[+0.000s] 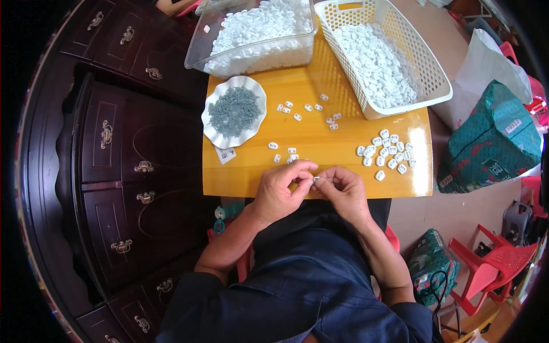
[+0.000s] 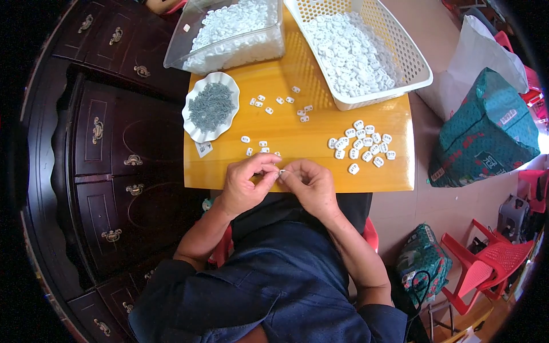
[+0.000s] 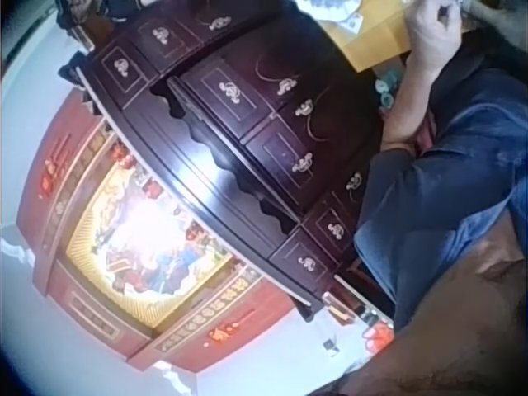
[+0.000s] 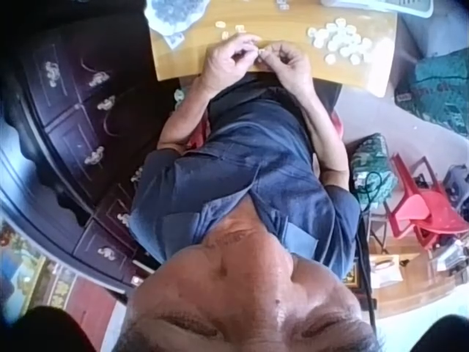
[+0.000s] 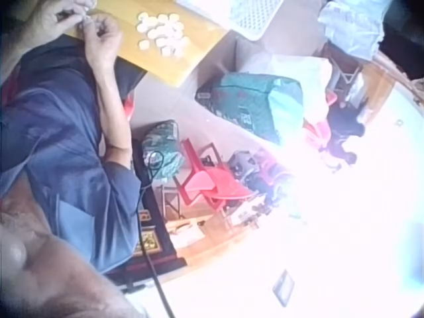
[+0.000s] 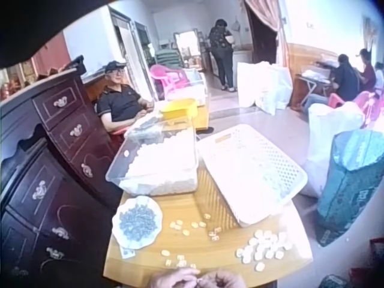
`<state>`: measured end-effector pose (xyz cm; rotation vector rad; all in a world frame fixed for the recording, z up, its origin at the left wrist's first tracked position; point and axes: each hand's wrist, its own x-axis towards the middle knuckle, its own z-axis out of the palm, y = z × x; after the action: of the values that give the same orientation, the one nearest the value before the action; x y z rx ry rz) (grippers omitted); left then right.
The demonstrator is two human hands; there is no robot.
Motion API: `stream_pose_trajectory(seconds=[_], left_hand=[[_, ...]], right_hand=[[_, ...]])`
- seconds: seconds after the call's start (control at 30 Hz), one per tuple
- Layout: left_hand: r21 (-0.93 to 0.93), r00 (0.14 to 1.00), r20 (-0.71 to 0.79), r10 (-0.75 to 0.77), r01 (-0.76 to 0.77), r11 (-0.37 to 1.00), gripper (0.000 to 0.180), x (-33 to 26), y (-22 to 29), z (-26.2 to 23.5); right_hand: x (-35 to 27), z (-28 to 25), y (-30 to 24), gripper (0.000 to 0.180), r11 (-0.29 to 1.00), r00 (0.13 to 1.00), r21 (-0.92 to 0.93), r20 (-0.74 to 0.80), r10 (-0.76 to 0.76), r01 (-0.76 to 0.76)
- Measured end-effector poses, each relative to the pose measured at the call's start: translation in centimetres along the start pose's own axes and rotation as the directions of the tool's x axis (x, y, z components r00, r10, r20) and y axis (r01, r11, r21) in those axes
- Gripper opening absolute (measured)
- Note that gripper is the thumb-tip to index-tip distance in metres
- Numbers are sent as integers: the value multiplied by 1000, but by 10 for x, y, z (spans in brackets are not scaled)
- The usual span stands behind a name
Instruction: Manually assembling small white plastic components by inserting metal pins.
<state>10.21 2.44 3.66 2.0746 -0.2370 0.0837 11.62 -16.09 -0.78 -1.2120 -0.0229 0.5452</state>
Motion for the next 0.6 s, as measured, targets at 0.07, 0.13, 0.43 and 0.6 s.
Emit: stream_pose_trajectory(seconds=[0.07, 0.13, 0.43, 0.6], left_hand=[[-3, 1000, -2, -4, 4, 1000, 27, 1, 1, 1], [-8, 1000, 0, -8, 8, 1000, 27, 1, 2, 1], [19, 1000, 12, 14, -14, 1000, 27, 4, 1, 1], [-98, 1000, 29, -1, 4, 995, 31, 5, 0, -6]], right_hand=[[0, -1, -1, 9, 999, 1000, 35, -6, 18, -18], [0, -1, 0, 9, 999, 1000, 46, -10, 21, -20], [2, 1, 1, 8, 999, 1000, 46, -25, 12, -11], [2, -1, -4, 9, 997, 1000, 74, 11, 27, -28]])
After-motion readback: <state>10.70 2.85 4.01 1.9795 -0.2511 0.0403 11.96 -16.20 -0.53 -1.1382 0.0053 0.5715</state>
